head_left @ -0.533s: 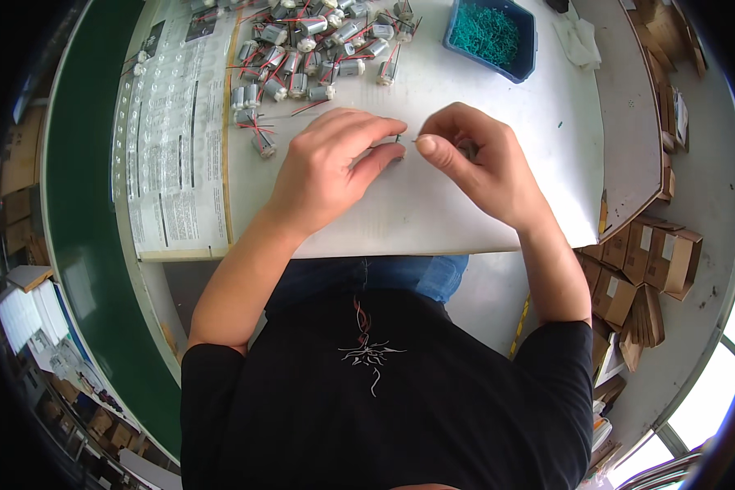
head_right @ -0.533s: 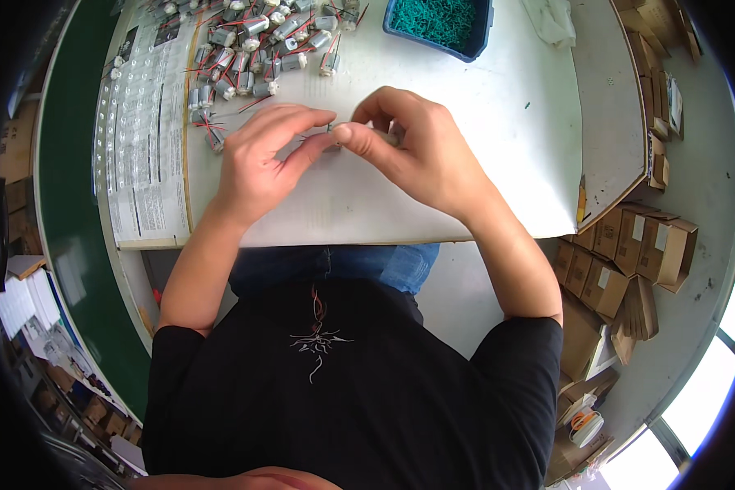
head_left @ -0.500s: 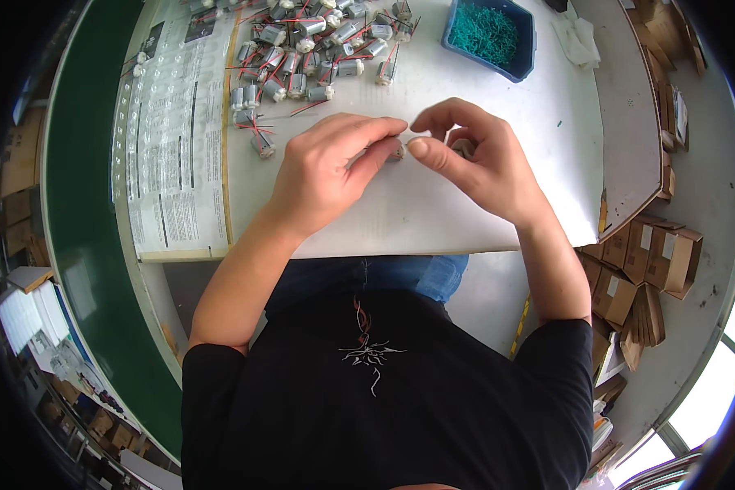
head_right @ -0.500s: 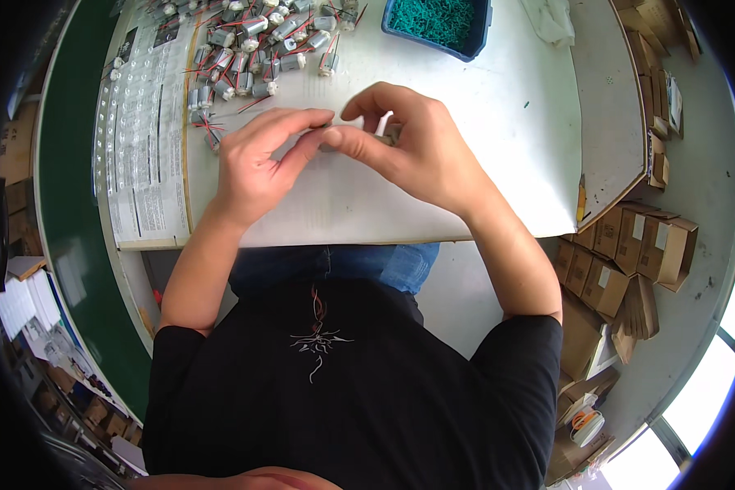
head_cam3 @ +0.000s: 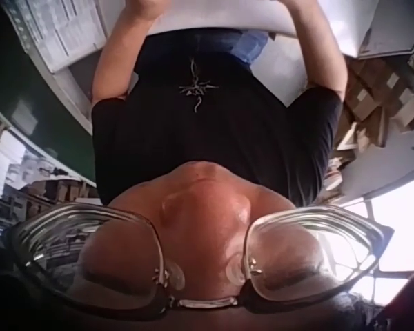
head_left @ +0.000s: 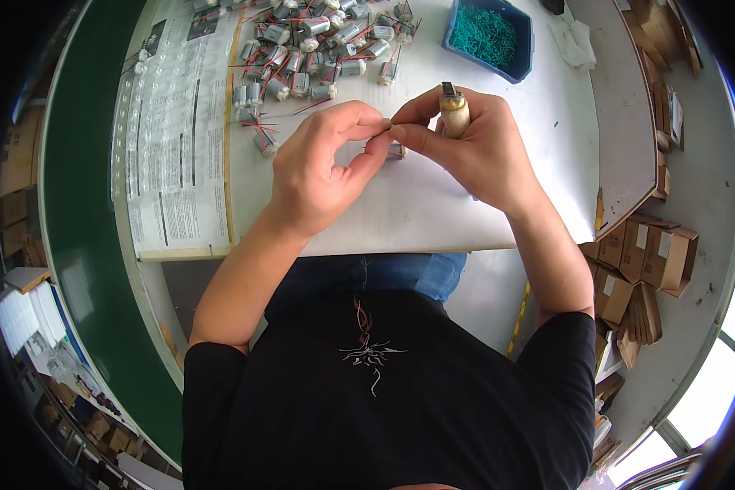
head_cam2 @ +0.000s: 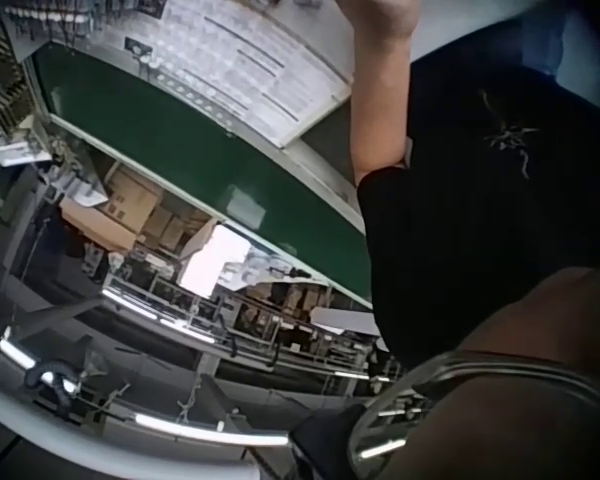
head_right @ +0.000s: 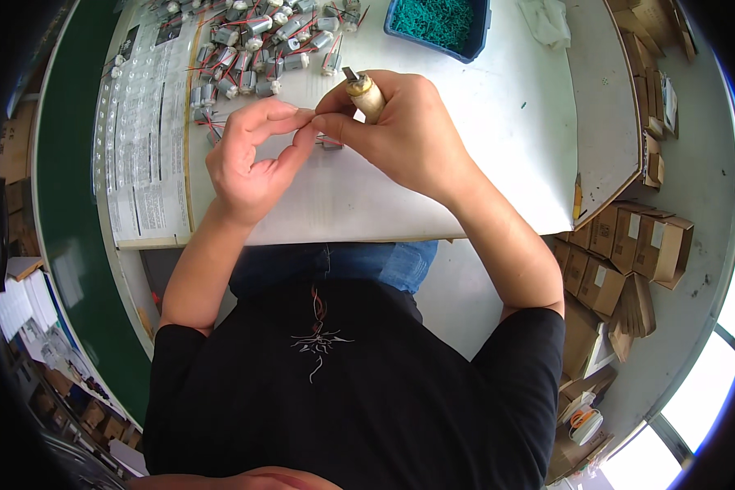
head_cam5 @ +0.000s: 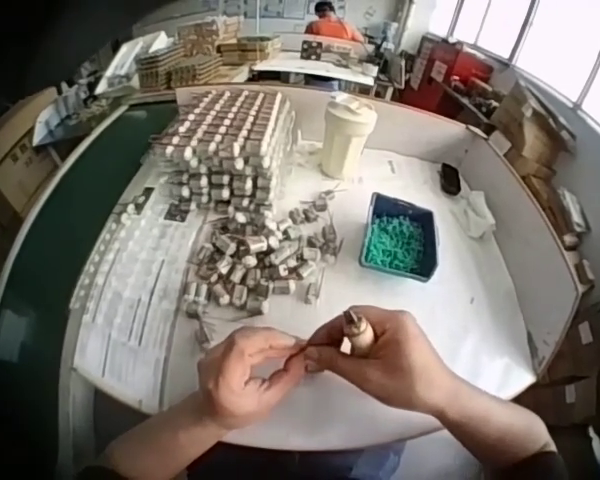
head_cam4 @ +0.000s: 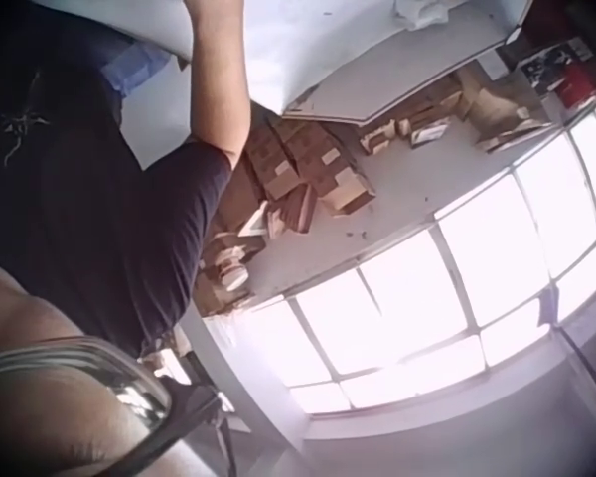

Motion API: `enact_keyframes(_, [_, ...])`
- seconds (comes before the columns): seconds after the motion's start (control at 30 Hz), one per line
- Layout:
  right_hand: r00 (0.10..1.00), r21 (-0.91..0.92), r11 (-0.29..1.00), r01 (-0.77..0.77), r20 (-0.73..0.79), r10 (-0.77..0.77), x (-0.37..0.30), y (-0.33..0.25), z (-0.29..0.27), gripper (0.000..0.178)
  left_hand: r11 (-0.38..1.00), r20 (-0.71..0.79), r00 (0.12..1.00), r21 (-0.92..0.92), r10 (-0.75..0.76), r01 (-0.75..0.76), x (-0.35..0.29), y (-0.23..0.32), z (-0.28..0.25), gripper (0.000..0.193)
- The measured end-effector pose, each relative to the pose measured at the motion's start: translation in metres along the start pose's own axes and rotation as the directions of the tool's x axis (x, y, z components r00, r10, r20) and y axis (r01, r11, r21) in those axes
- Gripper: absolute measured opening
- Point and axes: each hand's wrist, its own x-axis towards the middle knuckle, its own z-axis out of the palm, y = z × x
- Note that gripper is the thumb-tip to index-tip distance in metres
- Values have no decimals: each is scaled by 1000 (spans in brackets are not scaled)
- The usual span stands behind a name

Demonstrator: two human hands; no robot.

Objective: Assembling small electronic components by connecting wires and using a hand-held tool at a production workbench.

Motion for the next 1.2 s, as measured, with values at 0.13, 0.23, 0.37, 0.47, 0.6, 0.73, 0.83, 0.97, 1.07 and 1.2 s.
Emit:
enact_keyframes(0.13, [1000,-43,999,-8,9,8,0,-3,0,13,999,13,999,37,30,-31,-2,-2,0,54])
enact_keyframes(0.23, [999,-93,996,-15,42,19,5,-1,-6,13,1000,41,999,25,-9,8,0,1,0,58])
enact_keyframes(0.37, [991,-196,980,-37,122,62,19,12,-25,13,992,142,982,27,-127,124,7,7,-3,65])
enact_keyframes(0.47, [975,-250,967,-57,196,108,26,19,-29,13,978,250,952,154,-176,140,7,6,-5,69])
enact_keyframes(0.6, [955,-327,943,-55,258,145,28,20,-22,11,939,321,885,57,-338,338,3,3,-2,70])
enact_keyframes(0.73, [964,-377,926,-34,231,129,29,17,-19,14,931,335,871,58,-358,360,3,1,-3,69])
enact_keyframes(0.83, [952,-396,918,11,284,111,33,18,-21,14,912,343,852,39,-395,407,4,2,-3,66])
enact_keyframes(0.97, [941,-422,906,-23,297,163,35,13,-22,10,906,350,843,37,-408,423,5,1,-4,64])
enact_keyframes(1.07, [946,-426,905,-12,289,148,31,13,-21,9,913,347,850,47,-396,406,5,1,-4,62])
enact_keyframes(1.2, [970,-495,867,65,236,62,22,9,-11,9,917,344,854,63,-391,395,5,1,-4,59])
